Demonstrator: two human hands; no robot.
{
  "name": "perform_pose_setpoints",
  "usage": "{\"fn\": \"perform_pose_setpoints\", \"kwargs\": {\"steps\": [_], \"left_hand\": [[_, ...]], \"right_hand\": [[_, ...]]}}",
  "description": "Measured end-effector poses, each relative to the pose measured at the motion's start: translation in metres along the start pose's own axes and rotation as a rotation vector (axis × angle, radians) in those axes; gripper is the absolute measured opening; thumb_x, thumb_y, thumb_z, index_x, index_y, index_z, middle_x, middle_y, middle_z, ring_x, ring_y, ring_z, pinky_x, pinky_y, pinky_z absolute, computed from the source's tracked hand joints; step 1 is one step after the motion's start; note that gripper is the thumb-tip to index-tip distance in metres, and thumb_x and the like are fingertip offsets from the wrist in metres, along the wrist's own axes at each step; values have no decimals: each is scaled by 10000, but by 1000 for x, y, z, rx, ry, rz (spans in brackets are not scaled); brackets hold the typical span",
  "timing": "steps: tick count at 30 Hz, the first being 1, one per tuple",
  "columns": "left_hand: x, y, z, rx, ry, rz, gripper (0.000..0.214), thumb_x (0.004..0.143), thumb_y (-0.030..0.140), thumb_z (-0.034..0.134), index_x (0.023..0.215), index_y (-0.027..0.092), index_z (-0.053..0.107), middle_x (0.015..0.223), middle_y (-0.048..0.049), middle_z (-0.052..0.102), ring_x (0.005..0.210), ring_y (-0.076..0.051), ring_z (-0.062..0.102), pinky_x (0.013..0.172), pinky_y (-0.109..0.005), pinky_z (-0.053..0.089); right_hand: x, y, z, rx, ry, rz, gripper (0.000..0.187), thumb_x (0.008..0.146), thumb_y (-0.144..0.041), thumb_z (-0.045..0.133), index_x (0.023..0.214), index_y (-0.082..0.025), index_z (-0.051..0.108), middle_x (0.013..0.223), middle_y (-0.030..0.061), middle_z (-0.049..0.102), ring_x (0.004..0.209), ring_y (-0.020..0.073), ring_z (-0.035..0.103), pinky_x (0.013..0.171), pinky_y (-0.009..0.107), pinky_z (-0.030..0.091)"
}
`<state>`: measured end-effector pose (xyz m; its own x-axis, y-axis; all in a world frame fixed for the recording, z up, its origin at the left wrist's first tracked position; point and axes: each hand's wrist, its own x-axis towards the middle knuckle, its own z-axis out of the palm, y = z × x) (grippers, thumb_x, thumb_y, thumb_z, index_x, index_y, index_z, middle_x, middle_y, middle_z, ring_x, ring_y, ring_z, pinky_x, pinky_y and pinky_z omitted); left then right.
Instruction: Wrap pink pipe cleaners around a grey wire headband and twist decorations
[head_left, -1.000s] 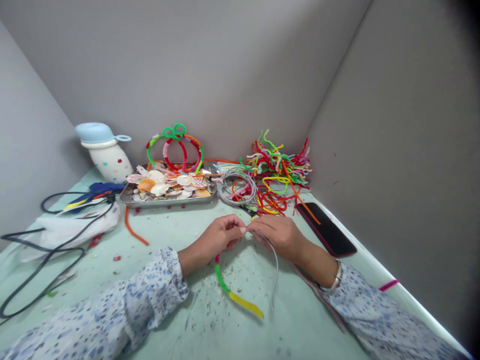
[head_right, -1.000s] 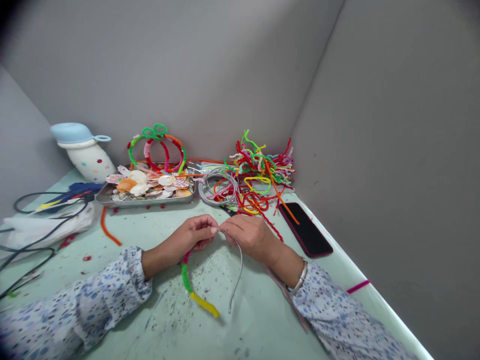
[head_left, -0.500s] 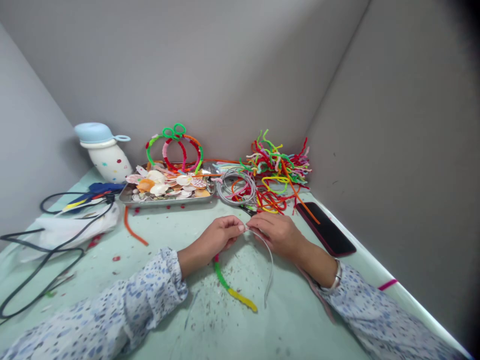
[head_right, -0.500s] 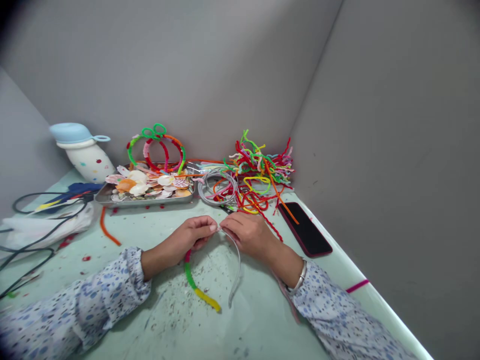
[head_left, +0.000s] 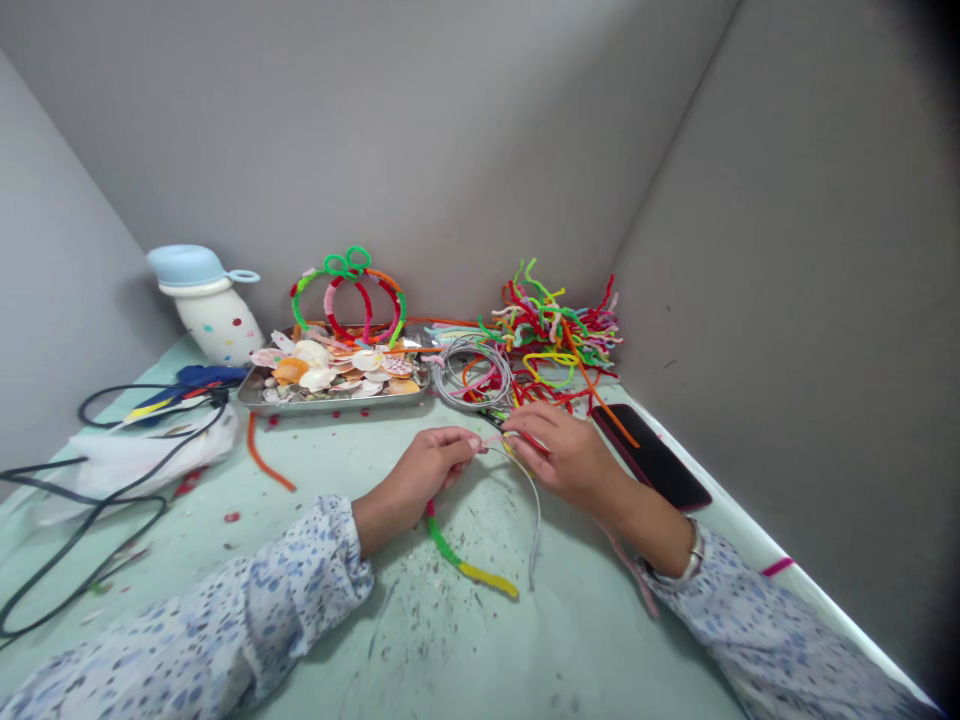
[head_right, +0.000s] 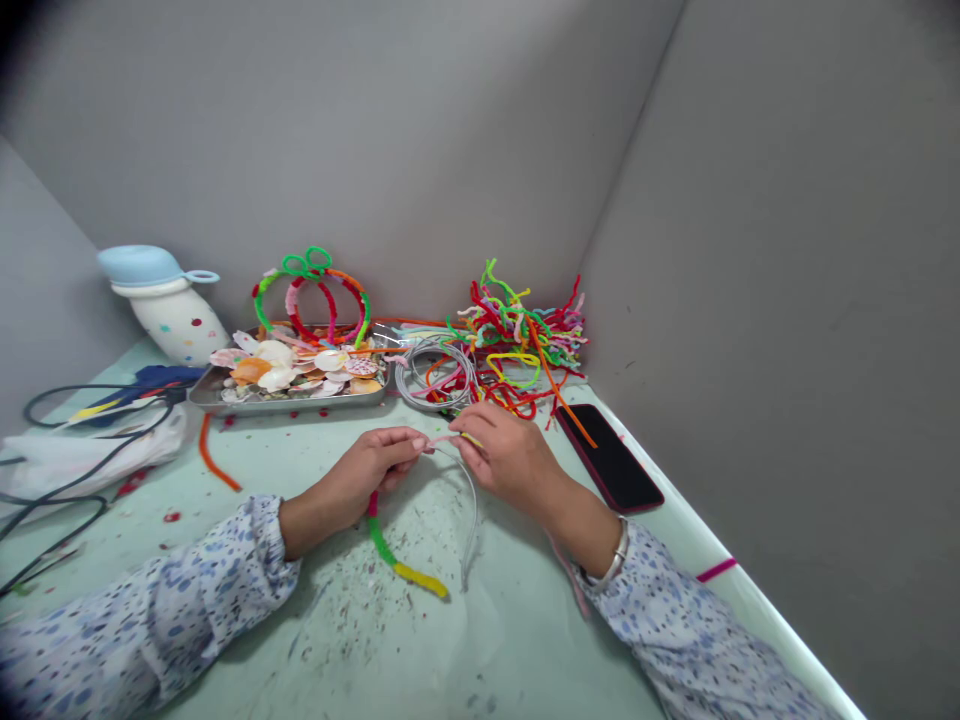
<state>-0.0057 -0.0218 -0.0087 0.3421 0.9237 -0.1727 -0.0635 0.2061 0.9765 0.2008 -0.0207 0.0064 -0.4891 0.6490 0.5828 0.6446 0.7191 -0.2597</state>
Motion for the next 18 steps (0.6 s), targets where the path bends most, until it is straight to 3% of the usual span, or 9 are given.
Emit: {"fn": "perform_pose_setpoints", "kwargs": {"steps": [3,5,9,15,18], "left_hand": [[0,0,-1,-15,53,28,199,763,330,656,780,135,619,555,64,392,437,-47,271,393,-209,151],[-1,0,0,-22,63,51,199,769,329,652,793,133,625,561,62,394,452,-51,286,397,-202,165],[-3,1,2,-20,45,78,204,775,337,649,803,137,621,562,61,404,468,-58,314,407,-195,195],[-2,1,3,8,24,69,198,776,328,634,823,137,612,584,48,458,473,-62,352,418,-198,221],[-2,0,2,8,30,64,214,770,338,638,840,137,614,628,36,493,487,-63,373,428,-197,237]], "right_hand": [[7,-10,-12,97,19,262,175,913,-253,535,934,-188,696,884,51,686,810,173,619,719,284,468],[9,-17,-16,212,-96,389,221,916,-306,525,866,-192,707,749,14,664,683,147,586,609,253,423],[10,-25,-9,446,-214,520,237,891,-324,532,842,-187,719,704,-5,655,615,123,562,573,233,403],[11,-31,1,663,-194,766,266,826,-294,573,1003,-165,725,707,6,662,545,109,565,555,234,426],[12,-33,2,719,-183,793,263,814,-282,577,988,-154,728,724,11,652,521,94,559,534,231,417]]}}
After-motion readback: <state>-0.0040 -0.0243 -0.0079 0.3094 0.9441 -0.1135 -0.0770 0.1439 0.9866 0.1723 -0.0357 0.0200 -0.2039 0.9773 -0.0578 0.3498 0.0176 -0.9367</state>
